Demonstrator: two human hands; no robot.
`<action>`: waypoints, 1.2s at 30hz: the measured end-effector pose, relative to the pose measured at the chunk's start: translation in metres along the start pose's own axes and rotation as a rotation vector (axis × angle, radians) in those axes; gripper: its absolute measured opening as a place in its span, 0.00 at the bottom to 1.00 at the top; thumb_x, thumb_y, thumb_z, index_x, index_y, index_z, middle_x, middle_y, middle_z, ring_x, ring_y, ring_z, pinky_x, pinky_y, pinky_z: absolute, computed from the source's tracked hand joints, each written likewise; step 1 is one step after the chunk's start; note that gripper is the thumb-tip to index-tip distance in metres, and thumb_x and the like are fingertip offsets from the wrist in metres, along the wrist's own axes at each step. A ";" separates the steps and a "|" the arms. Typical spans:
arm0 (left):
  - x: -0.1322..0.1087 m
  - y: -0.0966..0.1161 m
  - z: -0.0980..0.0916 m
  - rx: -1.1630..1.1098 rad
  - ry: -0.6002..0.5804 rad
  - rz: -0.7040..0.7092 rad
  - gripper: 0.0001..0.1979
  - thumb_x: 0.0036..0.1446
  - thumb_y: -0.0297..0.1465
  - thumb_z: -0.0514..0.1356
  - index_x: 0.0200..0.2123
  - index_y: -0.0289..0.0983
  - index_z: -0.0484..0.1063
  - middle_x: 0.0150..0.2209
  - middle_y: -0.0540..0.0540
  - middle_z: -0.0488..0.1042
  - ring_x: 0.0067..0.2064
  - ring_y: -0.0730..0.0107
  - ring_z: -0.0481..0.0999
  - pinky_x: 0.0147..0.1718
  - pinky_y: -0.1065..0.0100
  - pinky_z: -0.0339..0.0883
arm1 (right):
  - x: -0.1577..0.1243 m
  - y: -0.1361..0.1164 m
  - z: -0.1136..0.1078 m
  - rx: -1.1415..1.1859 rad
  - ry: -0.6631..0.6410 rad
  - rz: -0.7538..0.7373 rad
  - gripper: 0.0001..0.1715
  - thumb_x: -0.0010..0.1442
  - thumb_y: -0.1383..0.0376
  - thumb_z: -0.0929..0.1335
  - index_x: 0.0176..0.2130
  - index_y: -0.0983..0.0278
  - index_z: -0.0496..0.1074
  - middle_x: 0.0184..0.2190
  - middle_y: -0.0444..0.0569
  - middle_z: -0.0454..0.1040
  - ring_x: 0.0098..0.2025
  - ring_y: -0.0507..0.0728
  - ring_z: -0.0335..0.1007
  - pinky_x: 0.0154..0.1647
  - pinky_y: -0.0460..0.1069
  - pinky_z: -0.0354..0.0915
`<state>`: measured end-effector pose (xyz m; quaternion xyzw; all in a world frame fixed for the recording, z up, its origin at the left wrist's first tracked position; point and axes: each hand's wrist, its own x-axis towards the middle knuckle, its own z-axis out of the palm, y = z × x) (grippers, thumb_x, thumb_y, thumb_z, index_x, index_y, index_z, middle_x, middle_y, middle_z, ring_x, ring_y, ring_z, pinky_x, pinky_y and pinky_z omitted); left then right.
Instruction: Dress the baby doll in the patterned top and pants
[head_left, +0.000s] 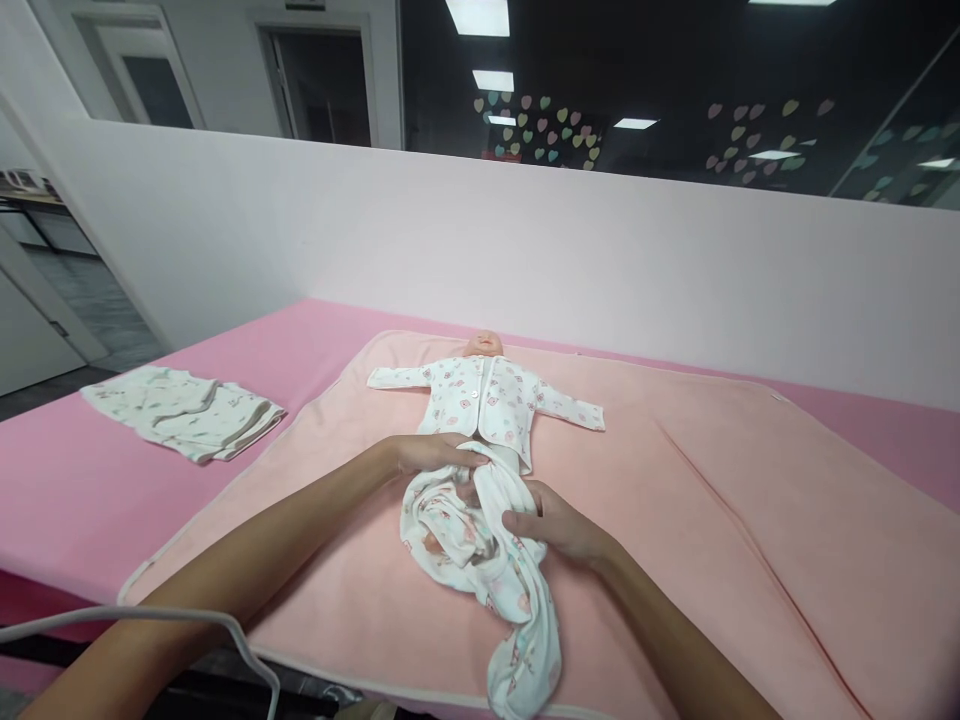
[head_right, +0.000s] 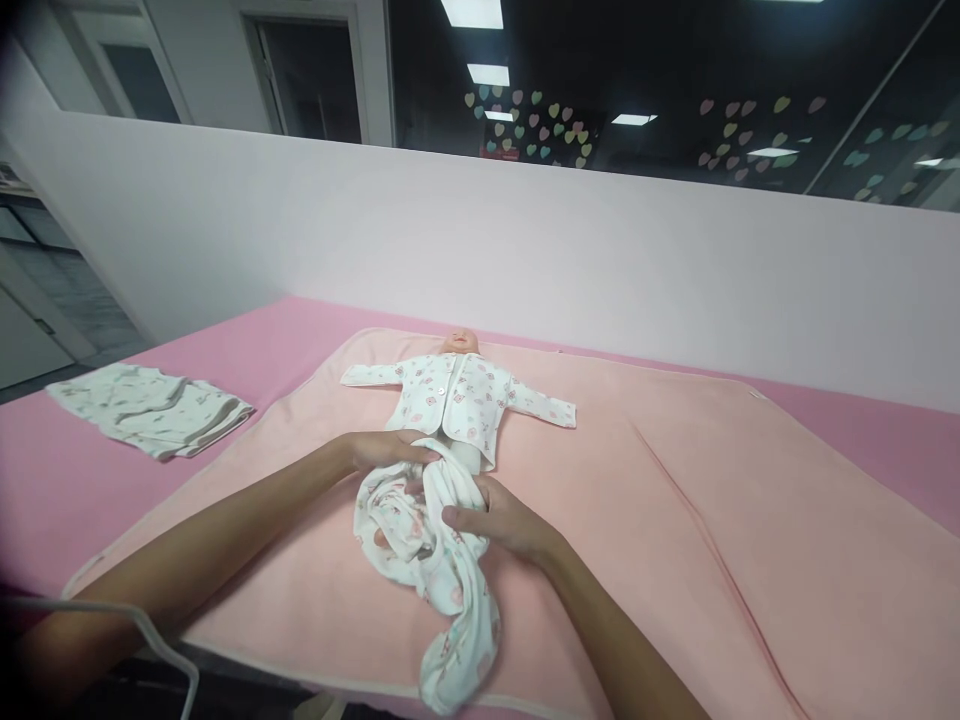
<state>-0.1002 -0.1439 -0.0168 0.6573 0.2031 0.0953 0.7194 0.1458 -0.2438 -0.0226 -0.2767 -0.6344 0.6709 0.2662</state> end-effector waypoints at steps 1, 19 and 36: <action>0.000 0.000 0.000 -0.006 -0.018 -0.003 0.25 0.62 0.52 0.70 0.35 0.34 0.76 0.27 0.48 0.72 0.30 0.66 0.73 0.34 0.65 0.71 | 0.002 0.001 0.001 0.004 0.042 -0.026 0.30 0.64 0.47 0.76 0.56 0.63 0.77 0.42 0.50 0.79 0.43 0.58 0.74 0.50 0.52 0.69; -0.001 0.003 0.010 0.093 -0.062 -0.005 0.25 0.56 0.39 0.77 0.53 0.38 0.79 0.49 0.43 0.82 0.51 0.55 0.82 0.50 0.62 0.77 | 0.015 0.011 0.013 -0.217 0.522 -0.090 0.23 0.63 0.47 0.76 0.42 0.63 0.74 0.38 0.46 0.77 0.40 0.56 0.72 0.42 0.49 0.68; -0.002 -0.012 -0.011 -0.042 -0.144 0.040 0.33 0.54 0.46 0.77 0.57 0.35 0.77 0.47 0.38 0.83 0.48 0.52 0.84 0.52 0.57 0.78 | 0.014 0.013 0.009 0.202 0.410 -0.075 0.32 0.63 0.43 0.75 0.53 0.64 0.76 0.34 0.48 0.79 0.32 0.55 0.74 0.36 0.48 0.69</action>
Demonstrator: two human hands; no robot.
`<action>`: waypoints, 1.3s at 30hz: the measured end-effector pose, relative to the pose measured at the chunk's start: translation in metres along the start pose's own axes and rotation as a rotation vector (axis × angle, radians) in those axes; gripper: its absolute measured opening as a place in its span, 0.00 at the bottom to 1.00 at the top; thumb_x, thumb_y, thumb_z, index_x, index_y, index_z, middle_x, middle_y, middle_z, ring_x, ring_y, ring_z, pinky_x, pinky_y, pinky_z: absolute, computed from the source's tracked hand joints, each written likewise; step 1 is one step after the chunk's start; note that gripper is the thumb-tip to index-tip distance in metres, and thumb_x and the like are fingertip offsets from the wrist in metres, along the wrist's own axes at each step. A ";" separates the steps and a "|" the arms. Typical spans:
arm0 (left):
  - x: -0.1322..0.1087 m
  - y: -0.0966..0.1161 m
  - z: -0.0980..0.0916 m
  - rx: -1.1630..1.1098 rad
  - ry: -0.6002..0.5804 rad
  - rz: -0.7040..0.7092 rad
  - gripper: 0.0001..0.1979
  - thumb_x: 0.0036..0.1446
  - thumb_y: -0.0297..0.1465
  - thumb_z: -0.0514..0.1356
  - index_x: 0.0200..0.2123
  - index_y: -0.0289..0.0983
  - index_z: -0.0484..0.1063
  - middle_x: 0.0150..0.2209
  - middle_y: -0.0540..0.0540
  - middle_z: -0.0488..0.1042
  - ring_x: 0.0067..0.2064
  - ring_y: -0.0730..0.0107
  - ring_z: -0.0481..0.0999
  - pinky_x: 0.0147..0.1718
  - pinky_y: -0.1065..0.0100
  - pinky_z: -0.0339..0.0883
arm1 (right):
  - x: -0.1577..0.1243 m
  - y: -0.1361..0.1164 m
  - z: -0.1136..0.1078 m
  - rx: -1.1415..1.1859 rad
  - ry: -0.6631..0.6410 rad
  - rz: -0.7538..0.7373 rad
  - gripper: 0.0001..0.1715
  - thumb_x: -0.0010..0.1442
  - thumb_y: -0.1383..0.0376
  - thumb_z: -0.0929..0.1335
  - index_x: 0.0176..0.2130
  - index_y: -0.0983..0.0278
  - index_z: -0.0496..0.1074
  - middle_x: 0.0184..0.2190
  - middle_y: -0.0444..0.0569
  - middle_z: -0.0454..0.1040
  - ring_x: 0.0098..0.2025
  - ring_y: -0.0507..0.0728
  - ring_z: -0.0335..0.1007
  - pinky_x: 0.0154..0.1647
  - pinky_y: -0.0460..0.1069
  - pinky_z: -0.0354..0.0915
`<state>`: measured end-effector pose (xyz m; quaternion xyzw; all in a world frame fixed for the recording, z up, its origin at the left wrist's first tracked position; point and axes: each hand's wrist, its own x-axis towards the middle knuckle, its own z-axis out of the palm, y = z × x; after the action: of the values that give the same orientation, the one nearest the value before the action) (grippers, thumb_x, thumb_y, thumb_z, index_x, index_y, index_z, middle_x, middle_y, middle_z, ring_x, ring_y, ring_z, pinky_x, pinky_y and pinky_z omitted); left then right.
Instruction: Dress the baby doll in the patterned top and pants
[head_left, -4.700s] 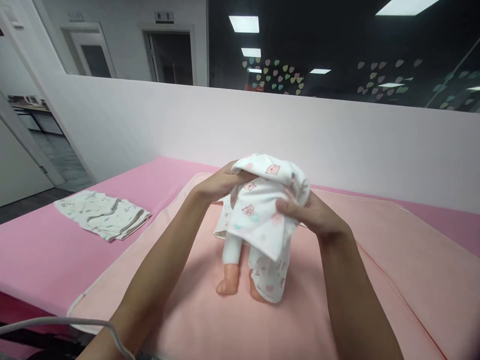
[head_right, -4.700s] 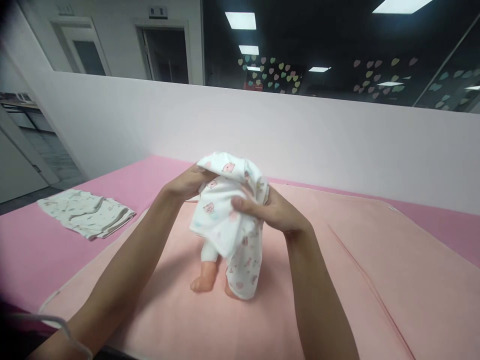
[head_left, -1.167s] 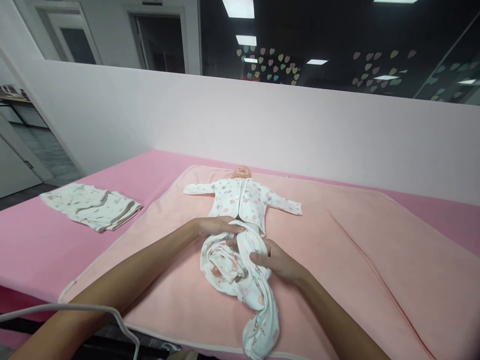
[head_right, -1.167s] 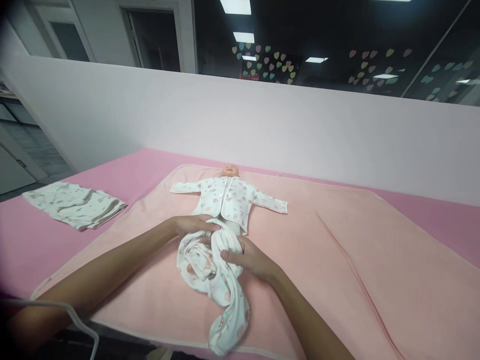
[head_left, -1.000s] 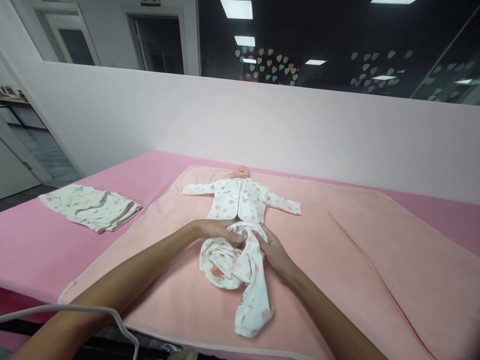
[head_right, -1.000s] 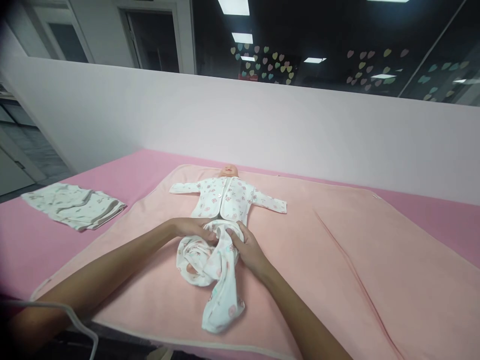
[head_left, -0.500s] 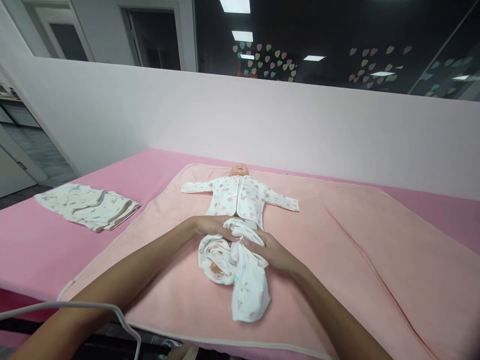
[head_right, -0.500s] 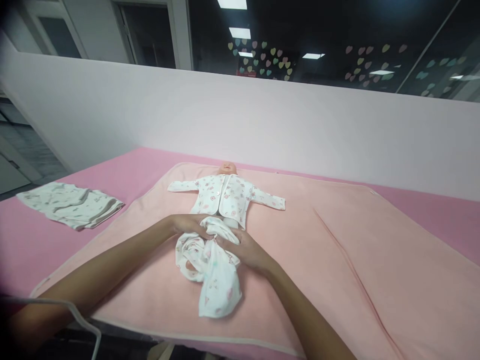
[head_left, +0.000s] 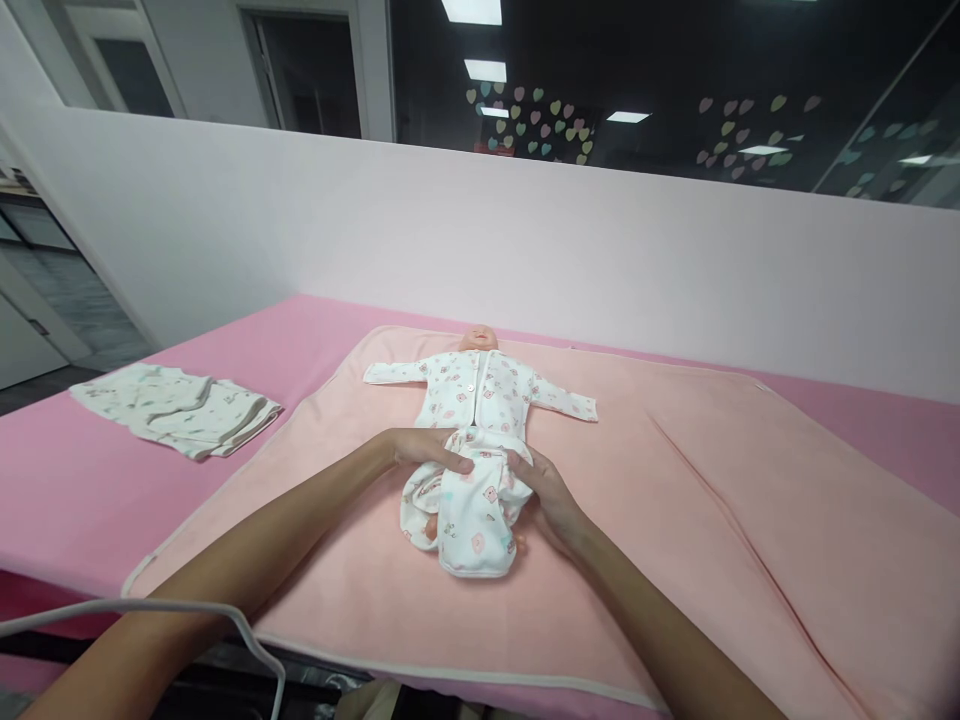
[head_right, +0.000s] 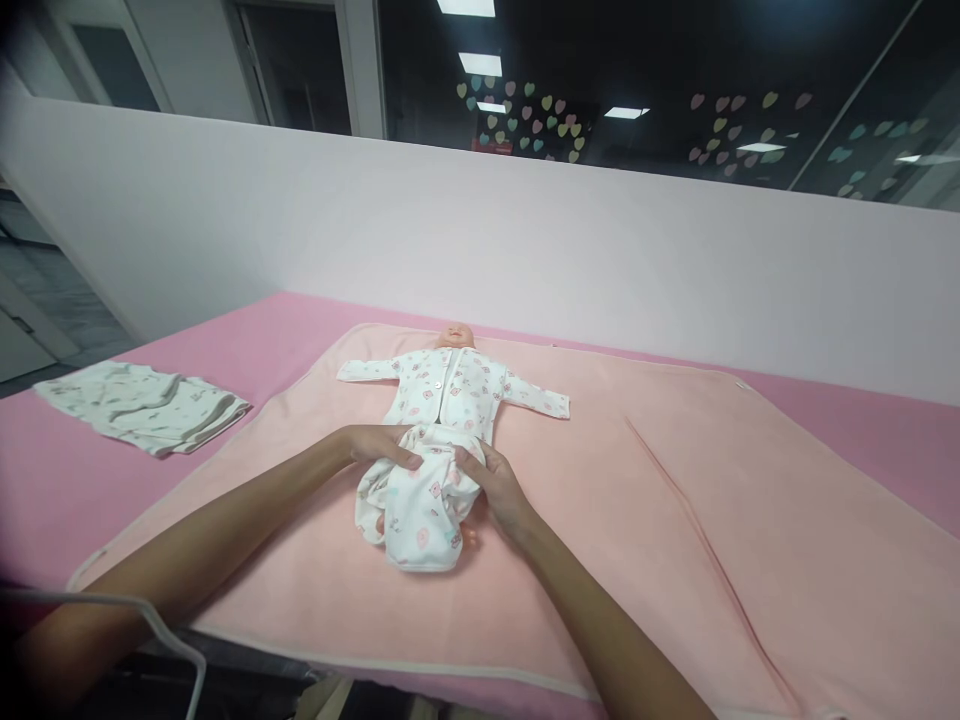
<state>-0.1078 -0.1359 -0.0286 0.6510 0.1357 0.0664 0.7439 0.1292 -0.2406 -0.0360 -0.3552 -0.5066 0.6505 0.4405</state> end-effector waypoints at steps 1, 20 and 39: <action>0.000 -0.001 0.000 -0.010 0.009 0.004 0.31 0.55 0.45 0.77 0.56 0.35 0.78 0.47 0.38 0.84 0.48 0.52 0.84 0.52 0.57 0.78 | -0.002 -0.002 -0.002 -0.017 -0.057 0.037 0.32 0.62 0.43 0.76 0.51 0.65 0.77 0.33 0.48 0.78 0.30 0.54 0.73 0.34 0.47 0.68; 0.001 -0.001 0.007 0.009 0.092 -0.021 0.29 0.56 0.50 0.76 0.51 0.34 0.80 0.46 0.38 0.84 0.49 0.53 0.84 0.51 0.59 0.78 | -0.012 -0.018 -0.009 -0.241 -0.418 0.248 0.35 0.62 0.44 0.77 0.58 0.64 0.76 0.48 0.53 0.81 0.51 0.60 0.78 0.55 0.53 0.72; 0.002 -0.001 0.015 0.118 0.045 0.053 0.31 0.58 0.48 0.74 0.57 0.36 0.78 0.52 0.38 0.82 0.57 0.51 0.80 0.56 0.60 0.75 | -0.012 -0.018 -0.014 -0.250 -0.522 0.150 0.31 0.56 0.41 0.79 0.42 0.65 0.78 0.37 0.49 0.78 0.42 0.56 0.74 0.47 0.50 0.71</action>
<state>-0.1016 -0.1501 -0.0282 0.6953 0.1386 0.0927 0.6991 0.1500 -0.2453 -0.0213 -0.2641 -0.6511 0.6831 0.1989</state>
